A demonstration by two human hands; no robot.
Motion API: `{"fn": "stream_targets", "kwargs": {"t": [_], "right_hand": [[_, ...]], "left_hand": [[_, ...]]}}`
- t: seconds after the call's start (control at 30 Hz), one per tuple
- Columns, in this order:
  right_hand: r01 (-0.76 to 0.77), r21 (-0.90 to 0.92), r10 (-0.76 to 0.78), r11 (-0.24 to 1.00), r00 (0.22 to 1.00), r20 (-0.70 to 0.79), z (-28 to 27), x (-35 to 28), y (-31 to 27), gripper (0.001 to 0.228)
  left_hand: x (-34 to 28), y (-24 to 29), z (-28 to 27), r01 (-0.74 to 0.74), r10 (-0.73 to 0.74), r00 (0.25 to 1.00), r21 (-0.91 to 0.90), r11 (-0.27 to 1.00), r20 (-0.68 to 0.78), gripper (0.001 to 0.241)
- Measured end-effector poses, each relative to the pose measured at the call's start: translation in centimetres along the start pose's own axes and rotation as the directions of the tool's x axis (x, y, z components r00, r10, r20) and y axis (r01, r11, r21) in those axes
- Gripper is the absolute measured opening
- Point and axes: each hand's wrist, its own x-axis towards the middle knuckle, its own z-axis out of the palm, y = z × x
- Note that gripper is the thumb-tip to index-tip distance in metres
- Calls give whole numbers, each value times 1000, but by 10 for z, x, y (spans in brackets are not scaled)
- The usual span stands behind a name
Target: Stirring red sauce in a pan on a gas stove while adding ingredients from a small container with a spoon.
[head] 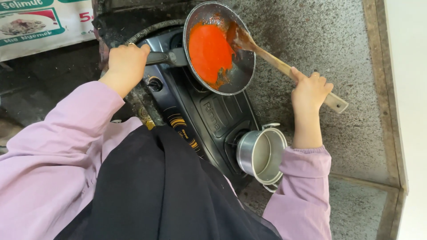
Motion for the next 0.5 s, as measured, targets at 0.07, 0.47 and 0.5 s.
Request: {"fn": "stream_targets", "kwargs": {"t": [0.07, 0.47, 0.5], "right_hand": [[6, 51, -4, 999, 999, -33, -1, 8, -2, 40], [47, 62, -29, 997, 963, -269, 38, 2, -19, 38], [51, 48, -31, 998, 936, -350, 33, 0, -18, 35]], "left_hand": [[4, -2, 2, 9, -9, 1000, -1, 1000, 3, 23], [4, 3, 18, 37, -38, 999, -25, 999, -32, 26], [3, 3, 19, 39, -39, 999, -36, 999, -11, 29]]}}
